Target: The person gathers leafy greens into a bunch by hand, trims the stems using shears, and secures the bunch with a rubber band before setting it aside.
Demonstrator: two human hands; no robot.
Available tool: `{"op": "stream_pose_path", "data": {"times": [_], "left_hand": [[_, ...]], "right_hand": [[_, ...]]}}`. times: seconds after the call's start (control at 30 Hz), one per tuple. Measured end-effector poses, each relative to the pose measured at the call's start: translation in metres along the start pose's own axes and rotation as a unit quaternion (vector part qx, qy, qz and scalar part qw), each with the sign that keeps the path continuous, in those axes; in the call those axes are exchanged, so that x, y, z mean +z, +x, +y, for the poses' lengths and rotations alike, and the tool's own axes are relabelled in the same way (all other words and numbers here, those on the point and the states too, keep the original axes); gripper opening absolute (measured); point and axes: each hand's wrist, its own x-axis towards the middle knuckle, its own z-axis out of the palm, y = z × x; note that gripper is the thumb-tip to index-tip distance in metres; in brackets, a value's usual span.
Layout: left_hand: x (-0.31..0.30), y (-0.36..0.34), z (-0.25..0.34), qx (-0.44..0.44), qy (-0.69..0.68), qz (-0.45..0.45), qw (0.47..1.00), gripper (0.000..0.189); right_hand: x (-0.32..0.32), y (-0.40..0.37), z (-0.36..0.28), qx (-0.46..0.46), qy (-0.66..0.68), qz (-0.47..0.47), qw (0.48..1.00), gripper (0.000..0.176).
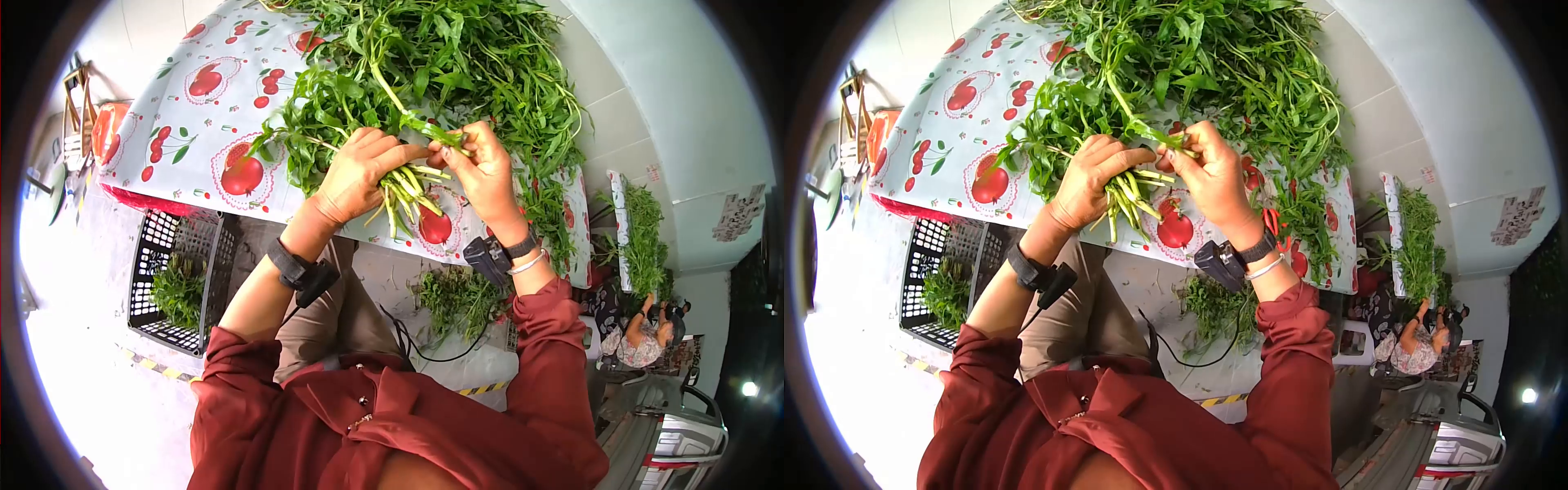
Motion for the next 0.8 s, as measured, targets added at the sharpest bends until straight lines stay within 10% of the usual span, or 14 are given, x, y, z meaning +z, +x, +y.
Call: {"op": "stream_pose_path", "data": {"times": [0.8], "left_hand": [[0.005,0.002,0.003,-0.017,0.048,-0.008,0.999,0.051]], "right_hand": [[0.008,-0.039,0.016,0.016,-0.028,0.033,0.999,0.023]]}}
